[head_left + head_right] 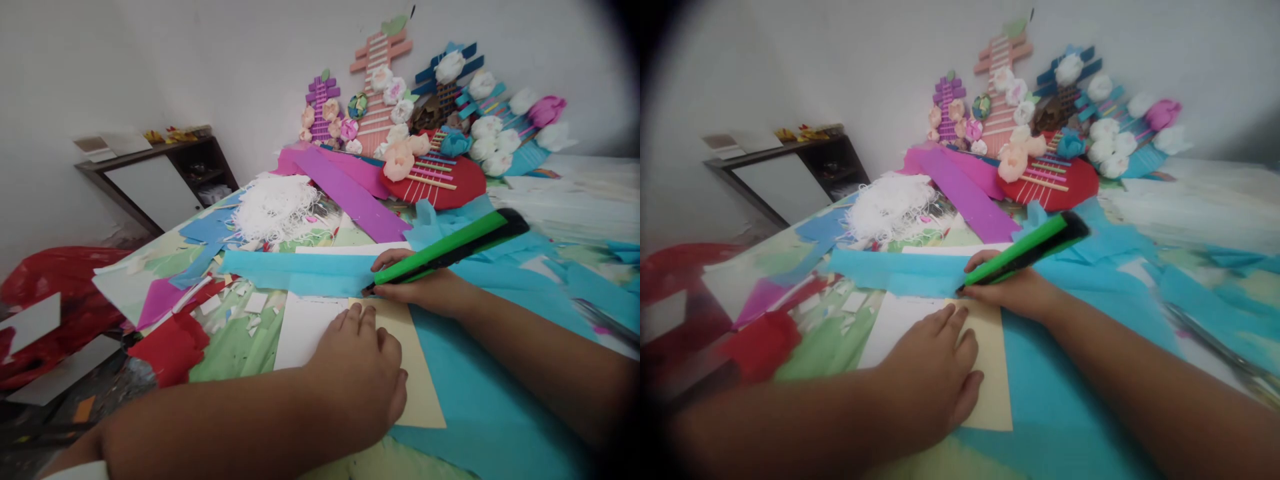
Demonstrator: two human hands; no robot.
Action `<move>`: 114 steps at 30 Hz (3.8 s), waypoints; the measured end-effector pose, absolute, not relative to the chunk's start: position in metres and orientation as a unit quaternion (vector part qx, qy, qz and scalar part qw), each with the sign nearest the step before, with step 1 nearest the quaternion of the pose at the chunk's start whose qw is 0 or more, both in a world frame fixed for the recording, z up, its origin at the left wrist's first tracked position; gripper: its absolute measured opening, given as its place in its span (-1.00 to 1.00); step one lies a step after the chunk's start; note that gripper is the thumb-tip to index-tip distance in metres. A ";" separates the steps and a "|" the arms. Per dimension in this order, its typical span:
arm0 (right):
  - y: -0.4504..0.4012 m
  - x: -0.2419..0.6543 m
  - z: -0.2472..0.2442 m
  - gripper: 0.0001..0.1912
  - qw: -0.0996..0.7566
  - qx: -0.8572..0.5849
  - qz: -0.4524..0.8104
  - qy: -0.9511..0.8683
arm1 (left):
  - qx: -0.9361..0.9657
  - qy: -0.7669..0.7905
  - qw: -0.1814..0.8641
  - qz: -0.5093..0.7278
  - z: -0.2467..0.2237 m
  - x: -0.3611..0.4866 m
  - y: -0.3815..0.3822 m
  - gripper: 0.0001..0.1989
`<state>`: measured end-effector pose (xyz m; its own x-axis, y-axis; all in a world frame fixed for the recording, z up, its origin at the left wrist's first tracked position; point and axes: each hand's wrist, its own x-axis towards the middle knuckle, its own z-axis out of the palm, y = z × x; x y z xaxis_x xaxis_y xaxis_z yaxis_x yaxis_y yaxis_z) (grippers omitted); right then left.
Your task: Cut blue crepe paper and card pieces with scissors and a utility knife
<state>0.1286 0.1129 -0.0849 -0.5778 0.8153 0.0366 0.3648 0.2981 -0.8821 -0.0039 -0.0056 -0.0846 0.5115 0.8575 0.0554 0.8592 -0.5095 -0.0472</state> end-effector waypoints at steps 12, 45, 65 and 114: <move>0.109 0.132 -0.079 -0.74 0.260 -0.399 0.459 -0.750 | -0.856 -0.516 -0.007 0.011 -0.079 0.001 -0.006 -0.53; 0.116 0.133 -0.085 -0.71 0.265 -0.385 0.420 -0.778 | -0.864 -0.504 0.017 -0.007 -0.083 -0.001 -0.003 -0.54; 0.116 0.134 -0.080 -0.72 0.248 -0.359 0.429 -0.791 | -0.871 -0.492 0.013 -0.008 -0.084 0.000 -0.003 -0.54; 0.122 0.146 -0.087 -0.67 0.213 -0.333 0.464 -0.793 | -0.869 -0.492 0.046 -0.031 -0.082 -0.001 -0.005 -0.58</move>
